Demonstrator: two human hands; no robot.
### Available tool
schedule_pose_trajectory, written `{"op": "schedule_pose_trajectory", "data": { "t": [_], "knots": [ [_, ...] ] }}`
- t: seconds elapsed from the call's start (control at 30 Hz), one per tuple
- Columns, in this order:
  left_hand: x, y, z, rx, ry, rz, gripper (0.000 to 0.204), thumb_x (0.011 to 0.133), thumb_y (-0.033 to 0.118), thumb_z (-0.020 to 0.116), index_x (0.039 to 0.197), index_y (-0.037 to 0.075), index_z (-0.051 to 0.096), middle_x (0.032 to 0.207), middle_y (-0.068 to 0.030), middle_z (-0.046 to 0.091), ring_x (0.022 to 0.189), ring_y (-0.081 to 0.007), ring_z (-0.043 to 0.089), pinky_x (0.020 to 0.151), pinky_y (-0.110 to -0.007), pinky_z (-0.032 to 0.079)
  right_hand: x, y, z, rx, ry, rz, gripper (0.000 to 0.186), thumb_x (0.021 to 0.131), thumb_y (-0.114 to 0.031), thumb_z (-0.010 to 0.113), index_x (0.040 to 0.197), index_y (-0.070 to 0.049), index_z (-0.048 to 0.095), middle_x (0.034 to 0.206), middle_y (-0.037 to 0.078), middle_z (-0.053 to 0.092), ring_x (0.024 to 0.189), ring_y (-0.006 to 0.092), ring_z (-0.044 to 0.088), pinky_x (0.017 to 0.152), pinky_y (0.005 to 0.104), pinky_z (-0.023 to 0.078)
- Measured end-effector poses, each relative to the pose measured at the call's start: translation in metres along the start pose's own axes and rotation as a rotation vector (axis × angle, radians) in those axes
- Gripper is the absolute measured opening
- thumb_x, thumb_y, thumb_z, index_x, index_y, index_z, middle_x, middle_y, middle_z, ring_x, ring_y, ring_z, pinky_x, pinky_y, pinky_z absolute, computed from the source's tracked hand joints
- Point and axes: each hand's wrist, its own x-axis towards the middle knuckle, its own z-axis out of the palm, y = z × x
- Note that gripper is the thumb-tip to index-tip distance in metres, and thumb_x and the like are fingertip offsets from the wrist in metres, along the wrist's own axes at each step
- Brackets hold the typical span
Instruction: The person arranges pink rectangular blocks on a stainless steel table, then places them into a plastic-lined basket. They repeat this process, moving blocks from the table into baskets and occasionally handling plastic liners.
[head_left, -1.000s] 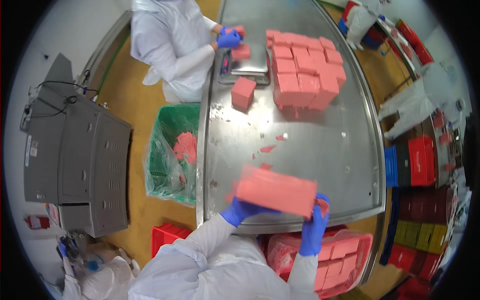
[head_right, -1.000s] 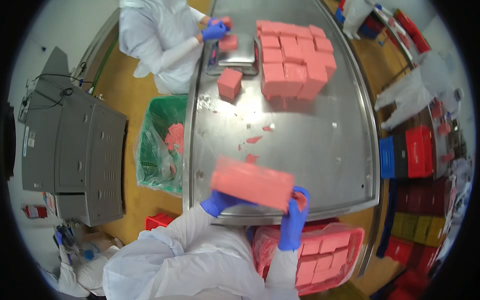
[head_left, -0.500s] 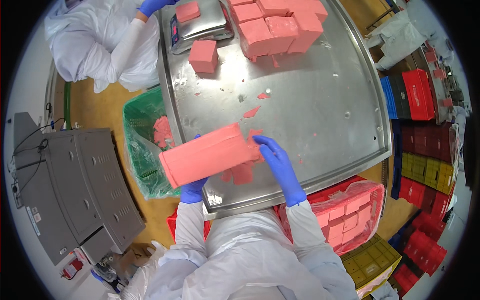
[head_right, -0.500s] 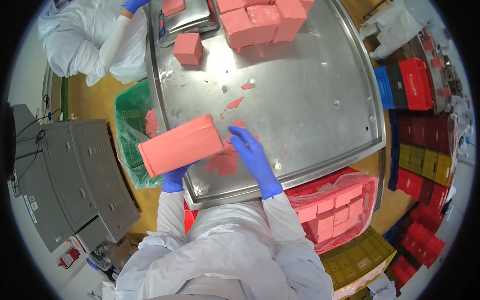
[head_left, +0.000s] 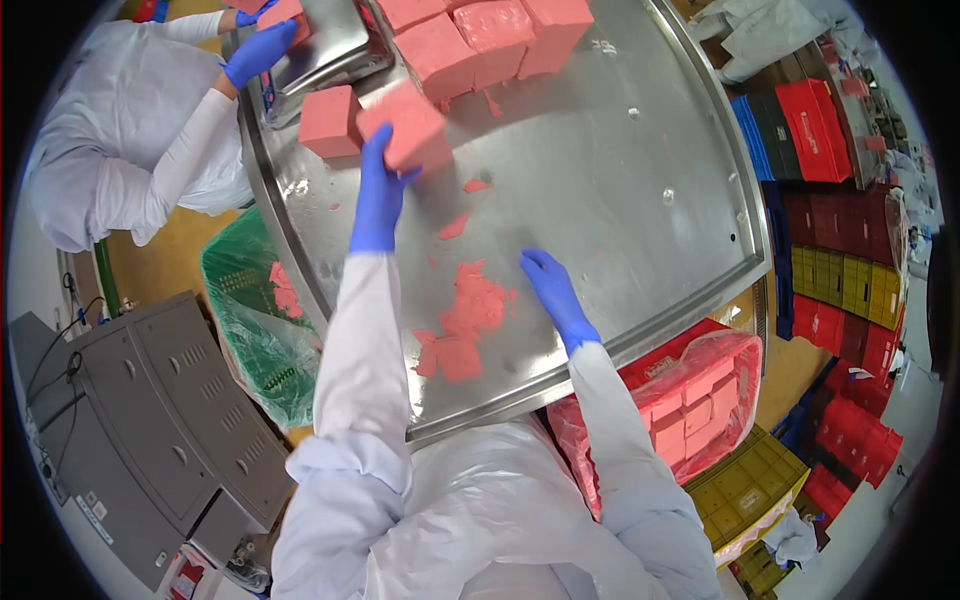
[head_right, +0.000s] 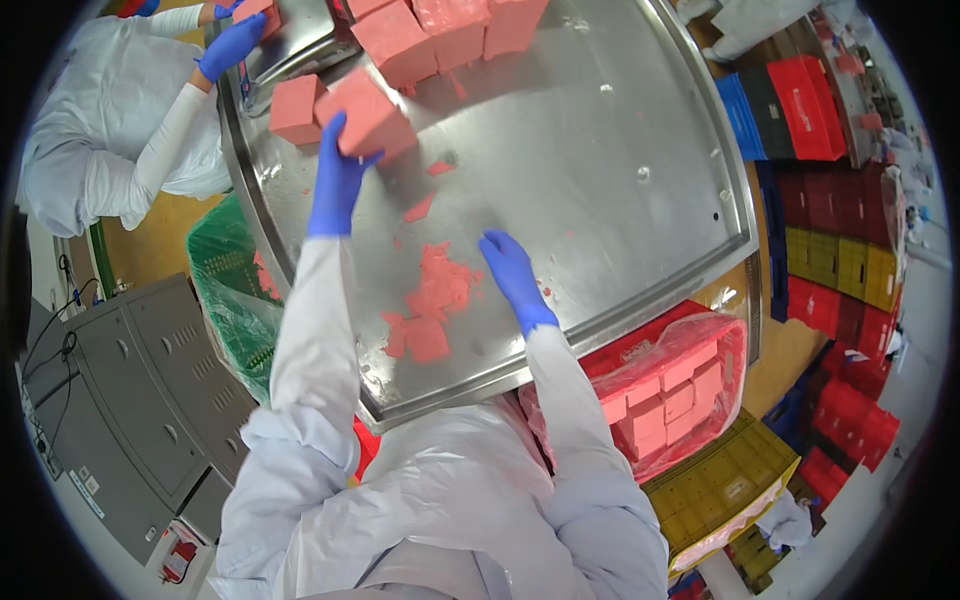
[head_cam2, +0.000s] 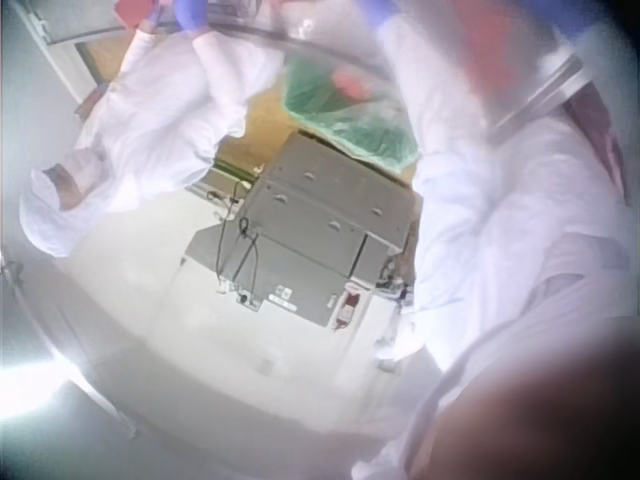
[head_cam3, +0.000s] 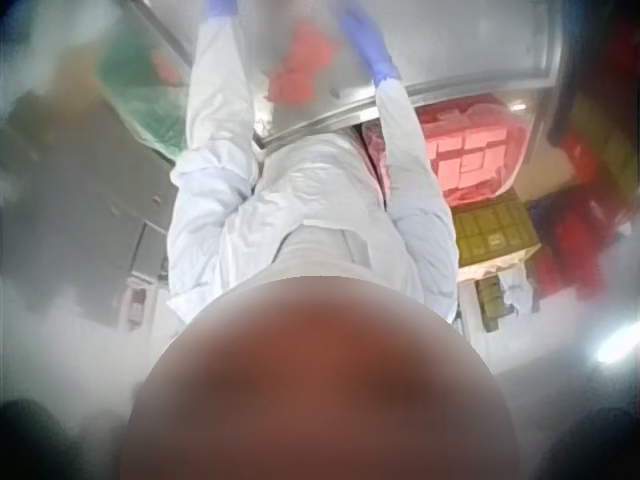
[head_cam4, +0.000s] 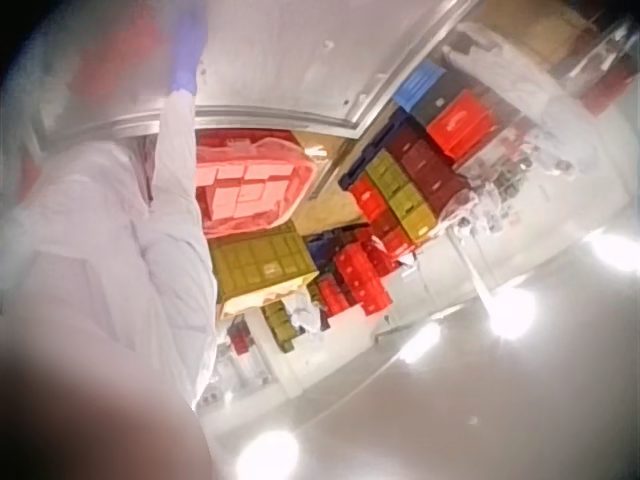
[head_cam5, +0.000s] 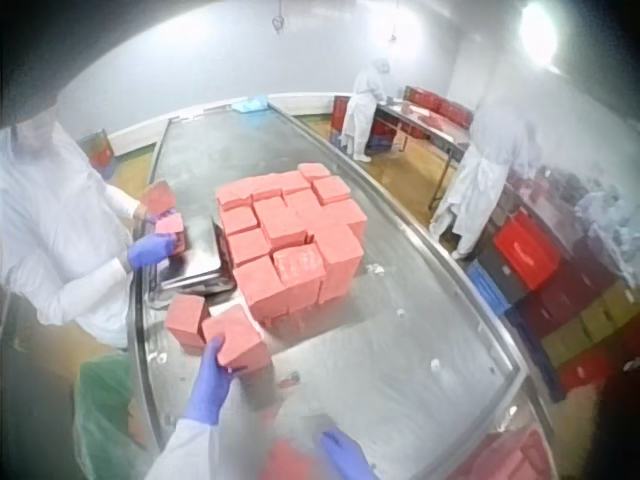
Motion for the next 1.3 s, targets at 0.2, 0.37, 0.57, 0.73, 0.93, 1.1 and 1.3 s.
{"op": "schedule_pose_trajectory", "data": {
  "t": [0.2,0.37,0.57,0.73,0.93,1.1,1.3],
  "knots": [
    [0.022,0.002,0.007,0.004,-0.126,-0.001,0.069,0.088,0.049,0.056,0.141,0.011,0.032,0.138,-0.0129,0.043,0.126,-0.0320,0.042,0.098,-0.052,0.043,-0.149,0.033,-0.051,0.274,0.171,0.089,0.026,0.093,-0.014,0.056,0.116,-0.001,0.062,0.109,0.008,0.064,0.103,0.0153,0.058,0.091,0.0269,0.044],
    [-0.068,-0.053,0.007,0.090,0.144,0.002,0.065,0.094,0.048,0.047,0.143,0.010,0.028,0.144,-0.0123,0.034,0.128,-0.0294,0.042,0.105,-0.045,0.037,-0.258,0.068,-0.112,0.225,0.674,-0.050,0.021,0.094,-0.007,0.052,0.113,-0.002,0.061,0.112,0.007,0.060,0.107,0.0150,0.054,0.093,0.0277,0.042],
    [-0.220,-0.223,0.022,0.250,-0.153,-0.102,0.038,0.092,0.013,0.054,0.128,0.005,0.049,0.119,-0.0078,0.056,0.112,-0.0175,0.051,0.094,-0.033,0.043,-0.331,0.237,-0.155,1.026,1.148,0.277,0.013,0.093,-0.018,0.052,0.102,-0.014,0.060,0.094,0.000,0.057,0.084,0.0124,0.054,0.074,0.0270,0.044],
    [-0.387,-0.191,0.205,0.970,-1.337,0.126,0.036,0.076,0.017,0.069,0.109,0.006,0.060,0.105,-0.0134,0.057,0.105,-0.0298,0.053,0.088,-0.039,0.045,-0.308,0.292,-0.141,1.554,0.425,0.363,0.032,0.093,-0.034,0.044,0.111,-0.013,0.060,0.110,0.010,0.059,0.100,0.0251,0.059,0.083,0.0413,0.048],
    [-0.428,-0.315,0.186,1.570,-1.244,1.088,0.031,0.078,0.019,0.059,0.107,0.008,0.062,0.121,-0.0140,0.054,0.120,-0.0320,0.047,0.101,-0.046,0.037,-0.286,0.303,-0.127,1.470,0.274,0.393,0.041,0.093,-0.037,0.040,0.119,-0.010,0.057,0.128,0.017,0.053,0.112,0.0292,0.056,0.094,0.0441,0.047],
    [-0.441,-0.331,0.178,1.771,-1.303,0.942,0.031,0.080,0.022,0.054,0.106,0.008,0.061,0.119,-0.0122,0.055,0.119,-0.0311,0.048,0.098,-0.043,0.040,-0.275,0.300,-0.117,1.425,0.220,0.415,0.041,0.093,-0.037,0.040,0.119,-0.010,0.057,0.127,0.017,0.054,0.111,0.0287,0.056,0.093,0.0433,0.047],
    [-0.455,-0.352,0.131,1.628,-1.135,0.307,0.042,0.083,0.020,0.051,0.120,0.001,0.049,0.123,-0.0147,0.052,0.121,-0.0302,0.049,0.096,-0.038,0.043,-0.269,0.299,-0.109,1.423,0.160,0.444,0.041,0.093,-0.038,0.041,0.119,-0.009,0.056,0.126,0.016,0.054,0.110,0.0280,0.056,0.093,0.0424,0.047]
  ]
}}
